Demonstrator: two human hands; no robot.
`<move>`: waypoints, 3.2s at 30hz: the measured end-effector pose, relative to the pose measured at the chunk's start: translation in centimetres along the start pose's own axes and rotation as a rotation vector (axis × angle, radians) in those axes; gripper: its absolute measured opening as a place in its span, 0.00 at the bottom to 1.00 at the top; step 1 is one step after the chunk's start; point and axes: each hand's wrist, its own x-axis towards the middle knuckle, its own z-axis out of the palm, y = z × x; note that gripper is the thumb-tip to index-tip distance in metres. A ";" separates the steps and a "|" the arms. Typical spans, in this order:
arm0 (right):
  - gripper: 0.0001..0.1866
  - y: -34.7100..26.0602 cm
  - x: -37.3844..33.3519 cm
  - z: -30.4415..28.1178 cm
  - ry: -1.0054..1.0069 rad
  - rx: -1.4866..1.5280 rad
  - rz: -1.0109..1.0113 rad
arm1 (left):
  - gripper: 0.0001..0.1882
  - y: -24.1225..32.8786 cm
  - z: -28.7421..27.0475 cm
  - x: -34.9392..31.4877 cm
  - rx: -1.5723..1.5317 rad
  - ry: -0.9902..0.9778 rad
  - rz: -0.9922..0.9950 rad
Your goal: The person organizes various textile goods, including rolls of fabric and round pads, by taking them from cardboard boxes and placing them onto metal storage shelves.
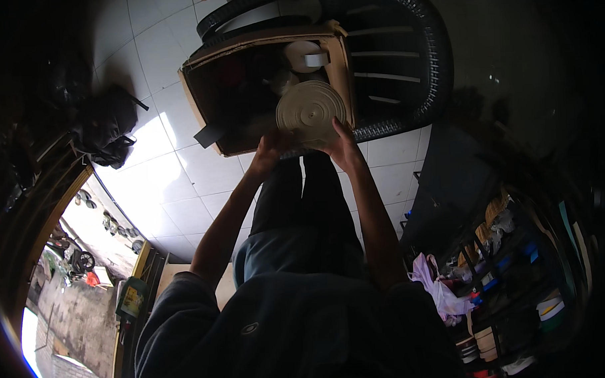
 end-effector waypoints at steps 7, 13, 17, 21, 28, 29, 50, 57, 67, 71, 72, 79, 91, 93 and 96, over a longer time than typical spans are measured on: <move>0.27 0.9 -4.8 -5.7 0.168 0.086 -0.161 | 0.19 -5.2 -9.4 5.8 1.175 -0.173 0.356; 0.25 1.7 -7.7 -8.5 0.220 0.136 -0.118 | 0.15 -7.4 -14.3 10.8 1.590 -0.405 0.196; 0.22 3.5 -8.5 -9.8 0.231 0.187 -0.148 | 0.17 -3.0 -6.7 10.7 1.970 -0.502 -0.261; 0.21 3.6 -8.6 -8.5 0.245 0.267 -0.169 | 0.18 -1.5 -6.5 8.9 1.763 -0.361 0.033; 0.21 4.1 -9.4 -8.4 0.312 0.193 -0.214 | 0.23 1.2 -7.6 8.8 1.463 -0.459 -0.118; 0.22 3.8 -9.7 -8.1 0.309 0.154 -0.224 | 0.22 1.6 -7.3 8.8 1.257 -0.442 -0.144; 0.23 7.5 -16.9 -12.3 0.421 -0.342 -0.505 | 0.36 8.3 -4.9 7.2 1.699 -0.322 -0.040; 0.26 6.8 -22.8 -11.3 0.447 0.099 -0.421 | 0.38 15.1 -1.5 0.5 1.561 -0.244 0.231; 0.27 9.6 -31.4 -13.8 0.249 0.593 -0.566 | 0.38 16.5 13.6 -12.6 0.577 -0.294 0.266; 0.26 10.9 -36.8 -15.3 0.220 0.625 -0.705 | 0.36 14.9 22.3 -18.5 0.639 -0.458 0.268; 0.26 11.6 -38.1 -16.0 0.200 0.665 -0.727 | 0.36 14.3 23.9 -19.6 0.677 -0.525 0.262; 0.28 16.4 -47.9 -19.1 0.287 0.790 -1.030 | 0.33 6.1 33.2 -24.4 0.854 -0.870 0.166; 0.32 24.0 -60.0 -21.1 0.258 0.999 -1.554 | 0.29 -14.8 43.8 -30.4 0.721 -1.028 -0.289; 0.32 24.0 -61.9 -21.7 0.274 0.945 -1.595 | 0.29 -17.1 45.5 -30.6 0.729 -1.075 -0.357; 0.33 23.0 -64.7 -22.7 0.337 0.886 -1.606 | 0.28 -19.8 48.3 -31.0 0.741 -1.117 -0.457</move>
